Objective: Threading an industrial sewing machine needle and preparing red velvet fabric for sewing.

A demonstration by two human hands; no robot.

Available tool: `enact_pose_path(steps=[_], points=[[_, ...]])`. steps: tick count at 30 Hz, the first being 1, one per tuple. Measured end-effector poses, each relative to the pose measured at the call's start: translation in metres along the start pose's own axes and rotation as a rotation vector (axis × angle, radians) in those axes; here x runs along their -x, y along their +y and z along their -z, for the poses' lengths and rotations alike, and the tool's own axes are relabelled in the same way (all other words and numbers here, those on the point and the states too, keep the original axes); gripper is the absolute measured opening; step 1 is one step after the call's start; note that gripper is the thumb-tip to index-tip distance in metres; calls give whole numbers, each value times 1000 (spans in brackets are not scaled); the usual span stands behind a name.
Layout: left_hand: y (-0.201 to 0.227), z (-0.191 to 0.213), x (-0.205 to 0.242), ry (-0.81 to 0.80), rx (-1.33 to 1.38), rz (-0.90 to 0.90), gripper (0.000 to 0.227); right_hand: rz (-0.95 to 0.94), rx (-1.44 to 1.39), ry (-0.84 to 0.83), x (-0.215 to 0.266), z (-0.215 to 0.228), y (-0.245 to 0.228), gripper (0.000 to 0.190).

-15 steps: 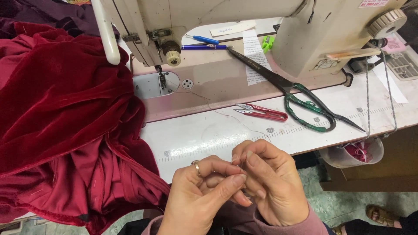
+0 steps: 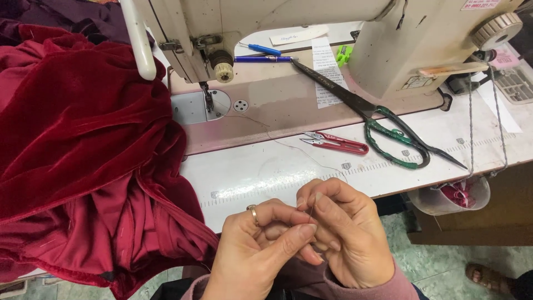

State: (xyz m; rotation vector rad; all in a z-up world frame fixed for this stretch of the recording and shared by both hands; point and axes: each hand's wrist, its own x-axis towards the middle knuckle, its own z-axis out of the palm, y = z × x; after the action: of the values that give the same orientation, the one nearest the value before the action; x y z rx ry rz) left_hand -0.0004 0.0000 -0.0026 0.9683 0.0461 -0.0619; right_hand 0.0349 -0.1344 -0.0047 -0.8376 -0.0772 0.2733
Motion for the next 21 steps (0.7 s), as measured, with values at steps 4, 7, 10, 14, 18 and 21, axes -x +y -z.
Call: enact_pose_path(steps=[4,7,10,14,18,21], points=[[1,0,0,7,-12,10,8,-9,23,9,0,0,0,13],[2,0,0,7,-23,14,8,-5,7,-12,0,0,0,12],[2,1,0,-2,-34,35,9,2,1,-22,0,-1,0,12],[3,0,0,9,-38,60,8,-5,25,-14,0,-2,-2,14],[5,-1,0,8,-41,85,9,0,10,-36,0,-2,-2,12],[5,-1,0,9,-47,75,10,0,25,-29,0,-2,-2,13]])
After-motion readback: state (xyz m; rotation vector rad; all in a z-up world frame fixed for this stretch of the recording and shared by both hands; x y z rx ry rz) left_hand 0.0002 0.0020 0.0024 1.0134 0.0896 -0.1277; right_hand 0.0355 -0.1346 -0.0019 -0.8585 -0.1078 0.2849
